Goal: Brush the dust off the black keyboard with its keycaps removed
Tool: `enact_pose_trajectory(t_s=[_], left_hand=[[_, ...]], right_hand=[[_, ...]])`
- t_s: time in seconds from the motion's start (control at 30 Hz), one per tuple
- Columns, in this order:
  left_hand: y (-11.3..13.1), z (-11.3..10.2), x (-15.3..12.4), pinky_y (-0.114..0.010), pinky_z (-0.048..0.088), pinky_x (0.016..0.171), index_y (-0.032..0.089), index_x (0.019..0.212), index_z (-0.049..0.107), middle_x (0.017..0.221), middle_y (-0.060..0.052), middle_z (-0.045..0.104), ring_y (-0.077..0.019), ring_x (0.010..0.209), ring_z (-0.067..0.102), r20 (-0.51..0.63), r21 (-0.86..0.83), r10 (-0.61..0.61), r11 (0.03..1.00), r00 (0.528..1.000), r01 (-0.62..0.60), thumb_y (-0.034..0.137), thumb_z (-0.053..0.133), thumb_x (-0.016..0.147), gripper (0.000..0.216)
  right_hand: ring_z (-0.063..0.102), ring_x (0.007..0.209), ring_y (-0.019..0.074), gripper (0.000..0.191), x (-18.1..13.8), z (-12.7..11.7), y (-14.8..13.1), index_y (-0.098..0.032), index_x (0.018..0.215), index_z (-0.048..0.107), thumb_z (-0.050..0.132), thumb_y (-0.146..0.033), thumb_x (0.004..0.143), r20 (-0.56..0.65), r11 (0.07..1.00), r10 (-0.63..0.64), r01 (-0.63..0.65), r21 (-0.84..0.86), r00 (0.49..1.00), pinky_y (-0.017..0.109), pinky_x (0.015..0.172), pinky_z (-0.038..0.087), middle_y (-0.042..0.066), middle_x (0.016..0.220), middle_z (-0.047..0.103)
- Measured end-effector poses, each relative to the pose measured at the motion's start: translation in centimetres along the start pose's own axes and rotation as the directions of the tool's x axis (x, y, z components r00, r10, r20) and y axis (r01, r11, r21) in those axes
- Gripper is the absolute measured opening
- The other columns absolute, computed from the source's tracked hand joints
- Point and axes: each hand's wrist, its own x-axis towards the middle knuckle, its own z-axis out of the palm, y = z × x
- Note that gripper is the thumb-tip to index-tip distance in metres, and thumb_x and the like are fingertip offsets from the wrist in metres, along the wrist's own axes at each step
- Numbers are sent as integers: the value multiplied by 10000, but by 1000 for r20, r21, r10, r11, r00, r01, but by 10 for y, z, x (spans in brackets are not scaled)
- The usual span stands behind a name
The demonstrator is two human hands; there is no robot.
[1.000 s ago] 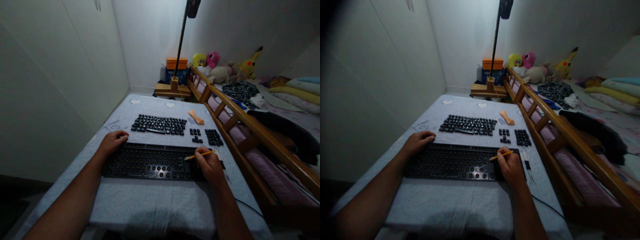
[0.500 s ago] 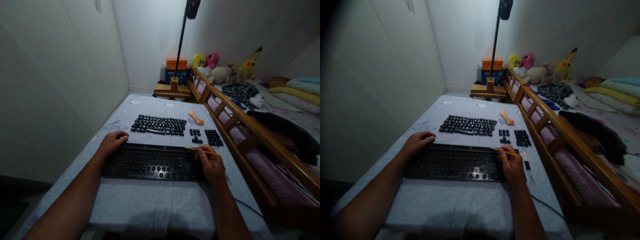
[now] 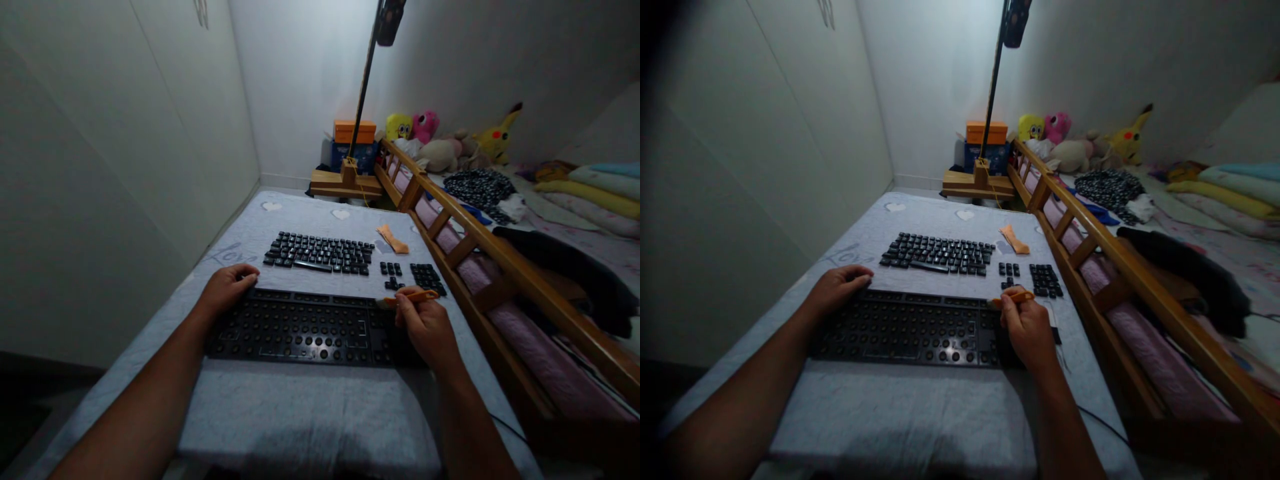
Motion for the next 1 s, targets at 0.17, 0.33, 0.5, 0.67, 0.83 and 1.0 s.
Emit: enact_pose_trajectory(t_s=[0.17,0.33,0.5,0.67,0.83,1.0], left_hand=[[-2,1,1,-323,494,760,207,891,749,846,-35,757,-248,806,678,-8,16,4,1000,1000,-4,548,592,685,429],[1,0,0,-324,495,778,198,891,748,856,-43,757,-254,830,682,-12,18,10,1000,1000,-10,550,596,687,434],[-1,0,-1,-323,498,769,196,903,747,856,-41,757,-247,799,677,-9,28,3,1000,1000,-3,550,593,699,436],[1,0,0,-316,495,769,185,909,742,866,-49,754,-254,831,679,5,24,5,1000,1000,-5,555,598,697,450],[3,-1,-2,-314,501,764,184,918,747,878,-49,757,-248,811,675,-4,39,7,999,1000,-7,564,602,695,464],[2,0,-1,-309,501,748,186,913,746,870,-47,758,-244,802,675,-10,35,4,999,1000,-3,563,603,686,463]], right_hand=[[604,516,181,267,11,4,4,-189,885,623,468,-397,949,86,998,61,-63,23,994,291,534,430,11,589,661],[615,526,178,311,16,16,13,-188,885,612,484,-462,958,88,992,83,-91,88,993,283,527,453,22,617,673],[631,544,180,306,16,21,20,-200,903,613,470,-463,967,84,992,76,-84,97,994,287,556,470,22,655,687],[657,599,207,274,16,20,18,-198,896,630,478,-421,941,37,1000,8,-7,-29,999,302,606,467,27,647,675],[679,652,238,291,17,22,19,-169,912,649,461,-391,915,9,980,-106,106,-167,994,324,638,482,83,744,712],[693,684,259,314,17,20,24,-157,893,656,436,-379,924,-25,945,-190,176,-277,981,338,653,487,119,786,728]])
